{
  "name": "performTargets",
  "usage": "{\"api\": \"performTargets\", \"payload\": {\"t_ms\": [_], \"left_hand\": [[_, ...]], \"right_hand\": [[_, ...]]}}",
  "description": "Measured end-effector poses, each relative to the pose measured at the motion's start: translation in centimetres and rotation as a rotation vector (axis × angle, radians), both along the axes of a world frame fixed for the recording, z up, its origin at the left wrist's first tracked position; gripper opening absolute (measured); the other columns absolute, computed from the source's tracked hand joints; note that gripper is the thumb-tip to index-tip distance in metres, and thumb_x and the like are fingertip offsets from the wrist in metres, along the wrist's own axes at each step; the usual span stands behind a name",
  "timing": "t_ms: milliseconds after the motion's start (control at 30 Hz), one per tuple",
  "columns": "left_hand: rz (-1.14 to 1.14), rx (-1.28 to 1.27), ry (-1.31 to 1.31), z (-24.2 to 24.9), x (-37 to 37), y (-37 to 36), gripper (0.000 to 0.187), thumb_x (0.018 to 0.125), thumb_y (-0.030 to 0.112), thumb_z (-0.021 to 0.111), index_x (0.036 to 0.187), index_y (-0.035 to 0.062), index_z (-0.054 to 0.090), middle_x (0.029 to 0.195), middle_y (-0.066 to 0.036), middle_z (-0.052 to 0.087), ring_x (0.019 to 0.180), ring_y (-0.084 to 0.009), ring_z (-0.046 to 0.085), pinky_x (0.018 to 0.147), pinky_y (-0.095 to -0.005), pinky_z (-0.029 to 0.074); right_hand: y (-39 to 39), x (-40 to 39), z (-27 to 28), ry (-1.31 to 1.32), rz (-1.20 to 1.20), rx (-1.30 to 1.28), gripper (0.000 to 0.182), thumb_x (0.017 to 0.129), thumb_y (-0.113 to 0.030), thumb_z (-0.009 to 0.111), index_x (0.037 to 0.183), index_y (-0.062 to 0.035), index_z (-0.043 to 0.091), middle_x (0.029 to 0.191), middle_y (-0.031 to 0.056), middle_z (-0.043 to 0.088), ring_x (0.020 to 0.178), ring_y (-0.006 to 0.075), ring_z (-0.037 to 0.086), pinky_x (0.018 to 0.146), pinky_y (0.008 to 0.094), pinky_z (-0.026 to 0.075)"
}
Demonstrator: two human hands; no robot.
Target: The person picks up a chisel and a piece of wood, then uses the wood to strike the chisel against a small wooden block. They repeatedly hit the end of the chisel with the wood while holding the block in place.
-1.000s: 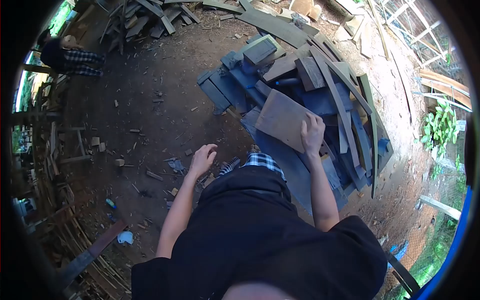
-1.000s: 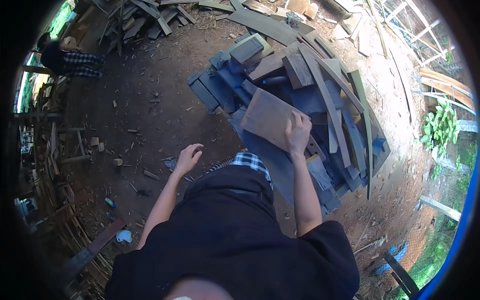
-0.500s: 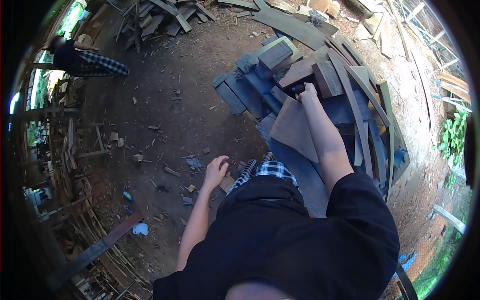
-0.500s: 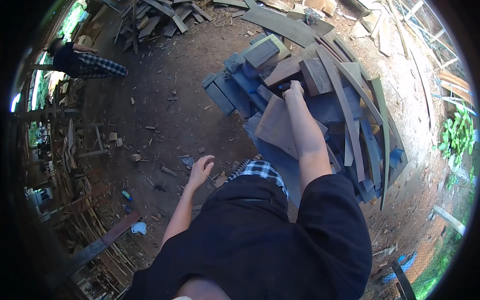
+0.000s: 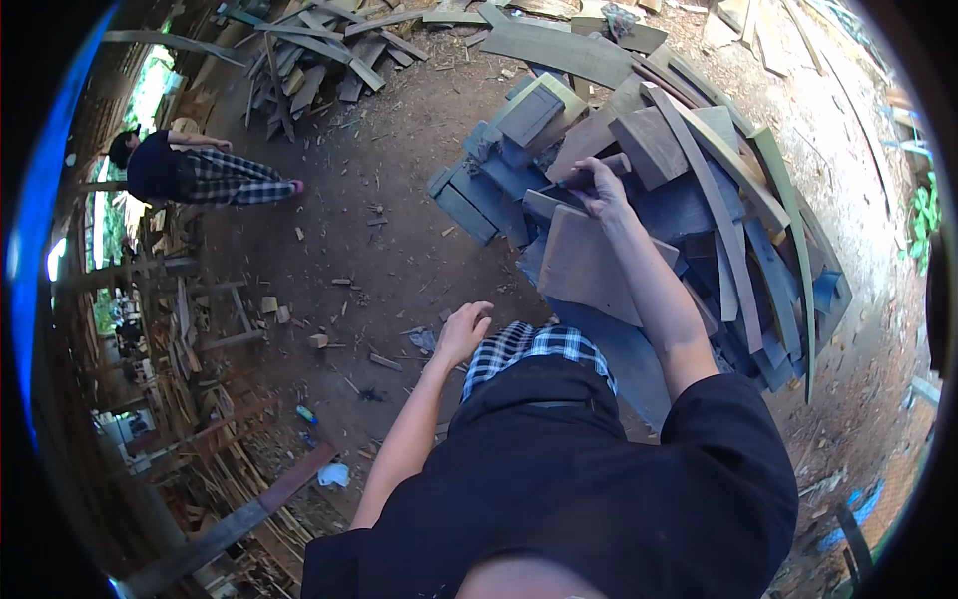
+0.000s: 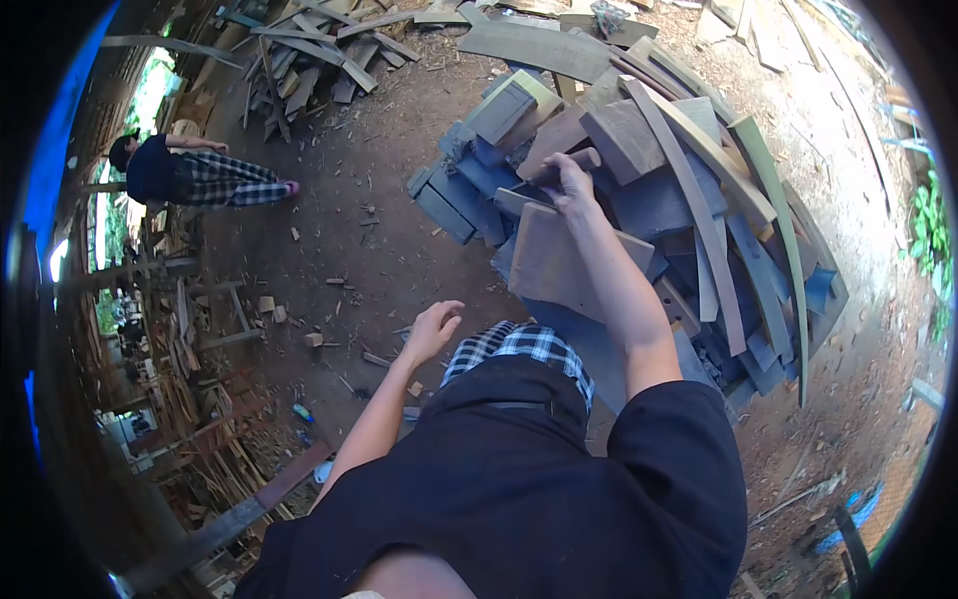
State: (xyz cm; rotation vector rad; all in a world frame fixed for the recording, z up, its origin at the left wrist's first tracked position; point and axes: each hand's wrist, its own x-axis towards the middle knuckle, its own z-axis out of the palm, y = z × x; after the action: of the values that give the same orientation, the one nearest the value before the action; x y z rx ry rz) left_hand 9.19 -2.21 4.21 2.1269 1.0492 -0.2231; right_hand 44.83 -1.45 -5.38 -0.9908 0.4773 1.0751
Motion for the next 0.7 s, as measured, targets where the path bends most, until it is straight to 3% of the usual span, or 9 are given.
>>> {"api": "performTargets", "payload": {"t_ms": [33,133,267,300,333,467,500,567,700], "left_hand": [[-0.025,-0.03,0.015,0.0,1.0,0.5,0.028,0.089,0.016,0.06,0.116,0.009,0.062,0.097,-0.014,0.064,0.091,-0.0308,0.065,0.082,-0.041,0.051],[-0.073,-0.053,-0.026,-0.1,3.4,1.4,0.029,0.09,0.016,0.06,0.117,0.0079,0.061,0.096,-0.014,0.065,0.089,-0.0295,0.066,0.081,-0.0392,0.051],[-0.084,-0.217,-0.056,-1.1,6.1,1.8,0.04,0.091,0.019,0.062,0.128,0.0074,0.055,0.109,-0.015,0.064,0.097,-0.0252,0.065,0.087,-0.0364,0.05],[-0.051,-0.274,-0.09,-1.6,6.7,1.8,0.046,0.091,0.022,0.062,0.134,0.009,0.051,0.116,-0.014,0.064,0.101,-0.0232,0.064,0.09,-0.0354,0.049],[-0.034,-0.402,-0.011,-1.6,7.7,2.1,0.063,0.092,0.026,0.063,0.145,0.006,0.036,0.133,-0.02,0.052,0.117,-0.0268,0.057,0.099,-0.0373,0.045],[0.076,-0.519,-0.12,-6.3,10.7,2.1,0.086,0.088,0.028,0.07,0.151,0.0014,0.018,0.149,-0.023,0.031,0.13,-0.0325,0.043,0.104,-0.0393,0.041],[0.118,-0.599,-0.163,-6.7,11.7,2.0,0.086,0.09,0.033,0.069,0.15,-0.0004,0.017,0.145,-0.023,0.037,0.13,-0.0297,0.044,0.106,-0.0393,0.039],[0.129,-0.688,-0.165,-5.6,14.1,1.7,0.081,0.088,0.033,0.071,0.146,-0.001,0.027,0.137,-0.021,0.047,0.124,-0.0272,0.05,0.102,-0.0387,0.042],[0.136,-0.659,-0.22,-8.5,16.1,2.2,0.047,0.081,0.029,0.078,0.112,-0.002,0.062,0.099,-0.009,0.068,0.088,-0.0183,0.065,0.078,-0.0314,0.053]], "right_hand": [[-0.6,-0.5,2.0,0.006,-0.014,0.006,0.029,0.075,-0.006,0.071,0.099,-0.0029,0.056,0.101,0.0149,0.061,0.102,0.0276,0.062,0.087,0.0502,0.055],[-2.6,-1.3,7.6,-0.36,0.003,0.359,0.018,0.082,-0.006,0.068,0.095,-0.0047,0.057,0.095,0.0129,0.065,0.091,0.0234,0.066,0.082,0.0371,0.059],[-6.8,0.4,11.7,-0.338,-0.075,0.553,0.015,0.085,-0.008,0.066,0.098,-0.0044,0.059,0.106,0.0175,0.066,0.106,0.0273,0.064,0.093,0.0415,0.056],[-8.1,0.6,12.0,-0.343,-0.102,0.53,0.015,0.085,-0.008,0.066,0.098,-0.0044,0.059,0.106,0.0175,0.066,0.106,0.0273,0.064,0.093,0.0415,0.056],[-9.4,0.7,12.2,-0.343,-0.166,0.526,0.016,0.085,-0.008,0.066,0.099,-0.0047,0.06,0.104,0.0175,0.066,0.102,0.0264,0.066,0.09,0.0397,0.057],[-16.7,-0.7,13.1,-0.403,-0.323,0.365,0.017,0.084,-0.009,0.067,0.1,-0.0079,0.06,0.105,0.0164,0.067,0.101,0.025,0.065,0.089,0.0382,0.055],[-18.8,-1.7,13.5,-0.432,-0.352,0.295,0.017,0.085,-0.01,0.066,0.101,-0.0094,0.06,0.106,0.0158,0.067,0.103,0.0245,0.064,0.091,0.0386,0.054],[-23.1,-4.3,15.1,-0.395,-0.476,0.175,0.017,0.087,-0.013,0.063,0.103,-0.0122,0.058,0.107,0.0147,0.066,0.11,0.0251,0.061,0.092,0.0401,0.051],[-30.0,-11.0,16.7,-0.352,-0.792,0.061,0.019,0.087,-0.013,0.063,0.105,-0.0073,0.06,0.111,0.016,0.065,0.116,0.0293,0.058,0.096,0.0466,0.052]]}}
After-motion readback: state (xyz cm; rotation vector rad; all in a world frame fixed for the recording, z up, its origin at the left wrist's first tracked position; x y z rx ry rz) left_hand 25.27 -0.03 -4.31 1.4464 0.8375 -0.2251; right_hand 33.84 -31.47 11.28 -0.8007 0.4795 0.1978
